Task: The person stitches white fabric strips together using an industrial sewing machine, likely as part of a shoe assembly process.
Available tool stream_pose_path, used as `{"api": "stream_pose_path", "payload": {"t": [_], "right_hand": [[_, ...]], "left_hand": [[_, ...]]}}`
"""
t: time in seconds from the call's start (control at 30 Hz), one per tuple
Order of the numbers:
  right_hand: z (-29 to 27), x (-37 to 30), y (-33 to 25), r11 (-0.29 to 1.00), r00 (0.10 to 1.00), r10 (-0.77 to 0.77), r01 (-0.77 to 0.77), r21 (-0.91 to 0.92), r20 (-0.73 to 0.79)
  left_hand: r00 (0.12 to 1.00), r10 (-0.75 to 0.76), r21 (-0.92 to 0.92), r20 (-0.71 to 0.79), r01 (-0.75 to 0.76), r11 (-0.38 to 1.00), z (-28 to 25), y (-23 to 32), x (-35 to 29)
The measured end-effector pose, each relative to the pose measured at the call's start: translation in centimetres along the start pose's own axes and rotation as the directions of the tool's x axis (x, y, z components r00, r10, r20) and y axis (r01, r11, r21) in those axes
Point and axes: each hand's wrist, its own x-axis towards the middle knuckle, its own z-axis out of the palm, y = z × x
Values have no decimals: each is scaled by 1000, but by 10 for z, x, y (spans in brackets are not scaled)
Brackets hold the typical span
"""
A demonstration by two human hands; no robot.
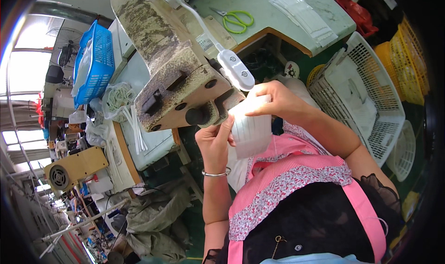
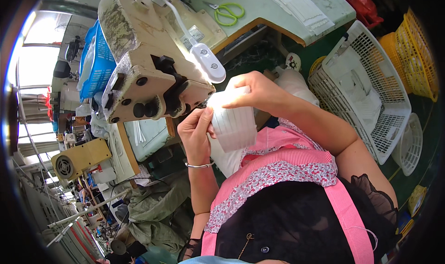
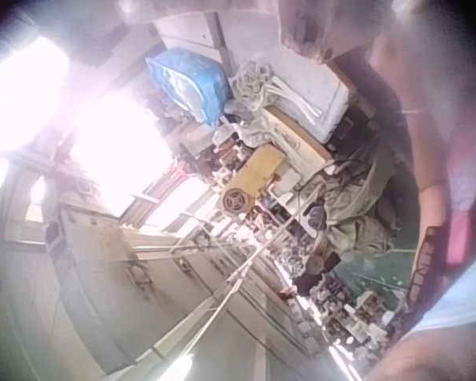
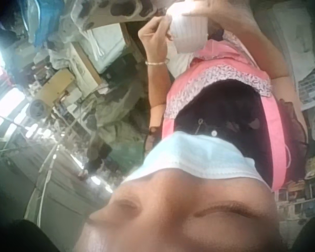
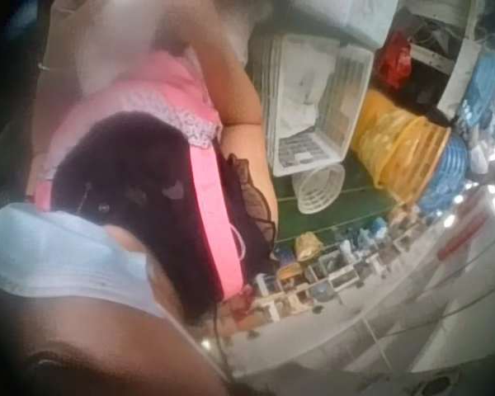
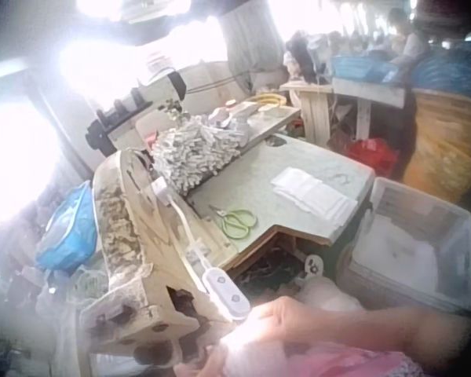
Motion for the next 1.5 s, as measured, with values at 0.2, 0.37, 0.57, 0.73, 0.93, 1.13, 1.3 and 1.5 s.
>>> {"api": "stream_pose_path", "payload": {"t": [0.2, 0.37, 0.57, 0.73, 0.93, 1.13, 1.3, 1.5], "right_hand": [[24, -21, 25, 941, 989, -5, 55, 333, -148], [27, -16, 20, 988, 974, -98, 120, 97, -205], [34, -11, 16, 989, 966, -141, 129, -67, -215], [33, -10, 16, 989, 963, -147, 135, -64, -224], [39, -6, 16, 985, 978, -129, 108, -133, -164], [34, -1, 14, 986, 980, -136, 119, -121, -148], [34, -5, 18, 993, 990, -73, 83, 79, -122], [43, -5, 22, 996, 990, -59, 67, 61, -125]], "left_hand": [[990, 29, -161, -135, -51, 986, 16, -10, -6], [978, 71, -208, -195, -112, 972, 16, -14, -7], [978, 74, -233, -196, -120, 965, 4, -15, -7], [993, 49, -26, -106, -52, 998, 4, -2, 2], [991, 37, -33, -129, -42, 999, -6, 1, 2], [1000, 7, 40, 18, -8, 999, -8, 2, 10], [997, 1, -50, -82, -5, 999, -7, -1, 5], [998, -56, 21, -22, 56, 998, -26, 3, 14]]}}
